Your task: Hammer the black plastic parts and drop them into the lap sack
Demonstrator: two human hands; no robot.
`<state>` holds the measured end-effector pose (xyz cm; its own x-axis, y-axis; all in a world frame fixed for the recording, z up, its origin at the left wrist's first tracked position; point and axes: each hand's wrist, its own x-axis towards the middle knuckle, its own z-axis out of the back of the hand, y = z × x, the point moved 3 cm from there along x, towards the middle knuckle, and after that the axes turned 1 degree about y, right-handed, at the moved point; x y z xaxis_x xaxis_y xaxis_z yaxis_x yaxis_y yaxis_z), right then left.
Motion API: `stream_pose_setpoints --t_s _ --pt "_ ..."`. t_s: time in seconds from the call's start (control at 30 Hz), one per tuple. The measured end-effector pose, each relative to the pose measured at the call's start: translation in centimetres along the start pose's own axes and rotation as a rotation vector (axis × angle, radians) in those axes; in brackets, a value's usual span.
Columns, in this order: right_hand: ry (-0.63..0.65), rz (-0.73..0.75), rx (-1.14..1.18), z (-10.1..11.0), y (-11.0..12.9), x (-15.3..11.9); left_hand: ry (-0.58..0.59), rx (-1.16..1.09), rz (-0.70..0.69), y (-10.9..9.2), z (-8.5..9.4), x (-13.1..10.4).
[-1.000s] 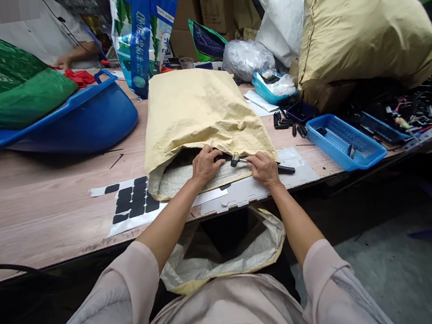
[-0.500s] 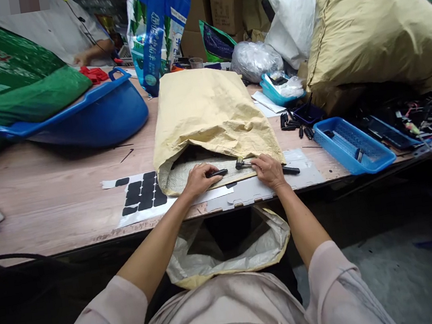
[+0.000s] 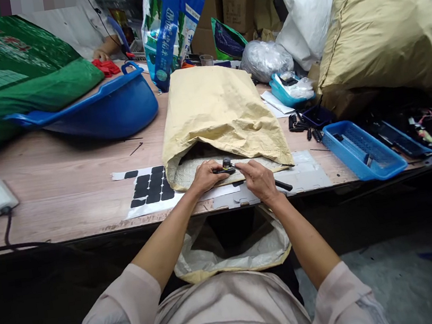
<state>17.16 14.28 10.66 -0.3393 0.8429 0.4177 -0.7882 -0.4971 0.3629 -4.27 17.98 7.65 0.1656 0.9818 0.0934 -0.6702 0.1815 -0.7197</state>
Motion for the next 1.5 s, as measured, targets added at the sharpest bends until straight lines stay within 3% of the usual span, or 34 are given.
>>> stream_pose_setpoints --t_s 0.2,0.4,0.53,0.8,1.0,1.07,1.13,1.2,1.27,1.3,1.37,1.43,1.5 --pt "0.019 0.027 -0.125 -0.9 0.5 0.0 -0.012 0.001 -0.021 -0.1 -0.1 0.1" --pt "-0.076 -0.003 -0.116 0.0 -0.1 -0.3 -0.015 -0.048 -0.025 0.1 -0.3 0.2" --pt "-0.041 -0.023 -0.098 0.0 -0.8 -0.9 -0.023 -0.035 0.005 0.1 -0.3 0.3" --pt "-0.035 0.006 -0.162 1.2 -5.3 0.5 -0.017 0.010 -0.002 -0.6 0.0 -0.1" --pt "-0.008 0.021 -0.175 0.3 -8.7 0.7 -0.016 0.080 -0.028 -0.9 0.3 0.0" --pt "-0.017 0.011 -0.156 -0.1 -8.9 0.6 -0.075 0.066 -0.140 -1.7 0.3 -1.5" --pt "-0.010 0.003 -0.154 -0.3 -8.8 0.6 -0.085 0.005 -0.323 -2.9 -0.5 -4.5" --pt "0.006 -0.006 -0.166 -0.4 -8.6 0.6 0.050 -0.073 -0.496 -3.9 -2.1 -8.4" --pt "0.019 -0.016 -0.179 -0.4 -8.6 0.6 0.279 -0.058 -0.556 -4.1 -4.5 -12.2" --pt "0.020 -0.019 -0.183 -0.4 -8.5 0.6 0.376 -0.021 -0.507 -3.8 -5.8 -13.6" --pt "0.014 -0.021 -0.188 -0.4 -8.5 0.6 0.517 0.077 -0.265 -2.4 -8.0 -15.1" --pt "0.007 -0.021 -0.190 -0.4 -8.4 0.6 0.592 0.175 0.043 -0.5 -9.6 -15.4" --pt "0.002 -0.023 -0.193 -0.4 -8.3 0.6 0.639 0.260 0.243 0.7 -10.1 -15.2"
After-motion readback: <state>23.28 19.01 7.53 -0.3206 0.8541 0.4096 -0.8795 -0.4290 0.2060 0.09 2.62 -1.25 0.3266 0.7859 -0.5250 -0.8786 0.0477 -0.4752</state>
